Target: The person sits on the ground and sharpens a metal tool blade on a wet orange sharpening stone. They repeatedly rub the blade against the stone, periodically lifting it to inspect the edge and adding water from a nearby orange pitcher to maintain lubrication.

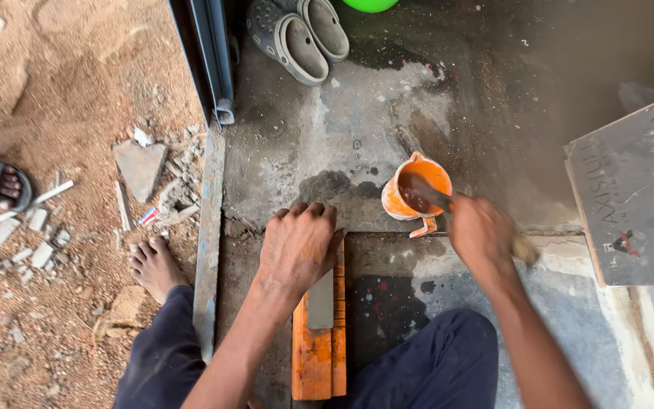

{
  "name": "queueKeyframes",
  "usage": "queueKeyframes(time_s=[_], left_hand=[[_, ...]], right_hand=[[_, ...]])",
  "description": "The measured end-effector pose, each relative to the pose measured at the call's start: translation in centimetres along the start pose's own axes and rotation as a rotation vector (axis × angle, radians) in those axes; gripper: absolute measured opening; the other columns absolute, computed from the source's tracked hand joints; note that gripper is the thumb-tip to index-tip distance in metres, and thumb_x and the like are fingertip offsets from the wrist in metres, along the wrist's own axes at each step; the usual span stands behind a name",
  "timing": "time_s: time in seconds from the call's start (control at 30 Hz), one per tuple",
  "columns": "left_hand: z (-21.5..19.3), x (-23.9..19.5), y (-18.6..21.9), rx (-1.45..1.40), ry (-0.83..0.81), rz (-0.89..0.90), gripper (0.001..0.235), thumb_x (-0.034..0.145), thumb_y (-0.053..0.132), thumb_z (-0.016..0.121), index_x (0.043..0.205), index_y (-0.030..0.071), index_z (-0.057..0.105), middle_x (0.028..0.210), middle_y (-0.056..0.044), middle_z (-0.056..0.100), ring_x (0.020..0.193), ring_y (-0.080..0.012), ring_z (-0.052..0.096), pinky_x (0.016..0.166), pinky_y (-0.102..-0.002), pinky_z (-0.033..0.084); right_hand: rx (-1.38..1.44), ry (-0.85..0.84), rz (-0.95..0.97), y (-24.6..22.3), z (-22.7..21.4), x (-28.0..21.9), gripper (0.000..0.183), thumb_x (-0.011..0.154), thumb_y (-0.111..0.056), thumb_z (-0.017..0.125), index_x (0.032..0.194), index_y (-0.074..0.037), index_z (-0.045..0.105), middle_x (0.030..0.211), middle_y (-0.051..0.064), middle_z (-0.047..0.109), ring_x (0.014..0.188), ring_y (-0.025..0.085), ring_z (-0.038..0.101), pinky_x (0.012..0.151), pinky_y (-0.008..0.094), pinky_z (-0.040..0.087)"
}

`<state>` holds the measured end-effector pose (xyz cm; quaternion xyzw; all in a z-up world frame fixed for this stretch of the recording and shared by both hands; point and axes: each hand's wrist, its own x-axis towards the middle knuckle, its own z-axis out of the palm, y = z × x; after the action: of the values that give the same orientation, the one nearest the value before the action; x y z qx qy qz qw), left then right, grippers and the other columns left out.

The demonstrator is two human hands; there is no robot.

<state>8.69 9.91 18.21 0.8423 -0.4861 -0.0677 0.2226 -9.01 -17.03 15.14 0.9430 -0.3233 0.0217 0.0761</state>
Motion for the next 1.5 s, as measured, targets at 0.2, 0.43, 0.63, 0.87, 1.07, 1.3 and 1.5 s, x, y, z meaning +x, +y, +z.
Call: queueKeyframes(time_s=[0.2, 0.43, 0.63, 0.87, 1.07, 1.3, 1.5], left_hand=[[0.3, 0.1, 2.1, -0.634, 0.066, -0.126, 0.054, 0.092, 0.042, 0.076, 0.124, -0.001, 0.066, 0.113, -0.021, 0.074, 0.093, -0.0324, 0.077, 0.083, -0.044, 0.059], [0.0, -1.1, 2.3, -1.089, -0.059, -0.104, 0.029, 0.092, 0.013, 0.071, 0.119, 0.002, 0.075, 0.082, -0.012, 0.079, 0.065, -0.0070, 0.059, 0.058, -0.027, 0.051], [-0.8, -1.8, 1.4, -1.085, -0.015, -0.093, 0.028, 0.090, 0.001, 0.067, 0.116, 0.003, 0.075, 0.081, -0.007, 0.077, 0.064, -0.0029, 0.056, 0.058, -0.025, 0.051], [-0.4, -2.5, 0.4, -1.063, -0.066, -0.005, 0.037, 0.091, -0.004, 0.063, 0.124, 0.008, 0.074, 0.083, -0.008, 0.067, 0.062, -0.0110, 0.049, 0.057, -0.030, 0.045], [0.0, -2.6, 0.1, -1.142, -0.062, 0.083, 0.041, 0.094, -0.008, 0.057, 0.128, 0.009, 0.072, 0.100, -0.006, 0.069, 0.071, -0.0090, 0.054, 0.063, -0.028, 0.047], [0.0, -2.7, 0.4, -1.215, -0.065, -0.045, 0.033, 0.092, -0.006, 0.062, 0.120, 0.005, 0.075, 0.104, -0.006, 0.077, 0.072, -0.0039, 0.056, 0.059, -0.023, 0.046], [-0.3, -2.7, 0.7, -1.089, -0.065, -0.264, 0.025, 0.089, 0.000, 0.071, 0.112, 0.003, 0.079, 0.067, -0.014, 0.066, 0.057, -0.0061, 0.046, 0.052, -0.026, 0.043]], right_hand=[[1.448, -0.048, 0.444, -5.5, -0.8, -9.1, 0.016, 0.102, -0.014, 0.060, 0.104, -0.002, 0.070, 0.079, 0.009, 0.071, 0.069, 0.014, 0.066, 0.066, 0.031, 0.057], [1.906, -0.068, 0.238, -11.5, 0.5, -14.3, 0.017, 0.103, -0.010, 0.058, 0.107, 0.005, 0.066, 0.083, 0.011, 0.071, 0.071, 0.017, 0.068, 0.067, 0.033, 0.057], [1.869, -0.066, 0.212, -13.0, 0.7, -14.4, 0.018, 0.104, -0.010, 0.059, 0.106, 0.007, 0.066, 0.083, 0.013, 0.072, 0.072, 0.017, 0.068, 0.068, 0.033, 0.057], [1.833, -0.071, 0.173, -13.4, 1.3, -15.1, 0.019, 0.103, -0.011, 0.061, 0.106, 0.006, 0.067, 0.084, 0.013, 0.073, 0.072, 0.017, 0.069, 0.067, 0.033, 0.058], [1.826, -0.063, 0.166, -13.4, 1.4, -15.4, 0.019, 0.103, -0.011, 0.062, 0.107, 0.006, 0.067, 0.084, 0.012, 0.071, 0.073, 0.016, 0.069, 0.067, 0.032, 0.058], [1.813, -0.038, 0.157, -13.5, 1.4, -15.5, 0.021, 0.104, -0.012, 0.061, 0.111, 0.006, 0.068, 0.085, 0.013, 0.072, 0.075, 0.017, 0.070, 0.069, 0.033, 0.058], [1.823, -0.034, 0.155, -13.8, 1.5, -15.5, 0.021, 0.103, -0.011, 0.060, 0.115, 0.006, 0.067, 0.087, 0.014, 0.073, 0.075, 0.019, 0.071, 0.068, 0.036, 0.061]])
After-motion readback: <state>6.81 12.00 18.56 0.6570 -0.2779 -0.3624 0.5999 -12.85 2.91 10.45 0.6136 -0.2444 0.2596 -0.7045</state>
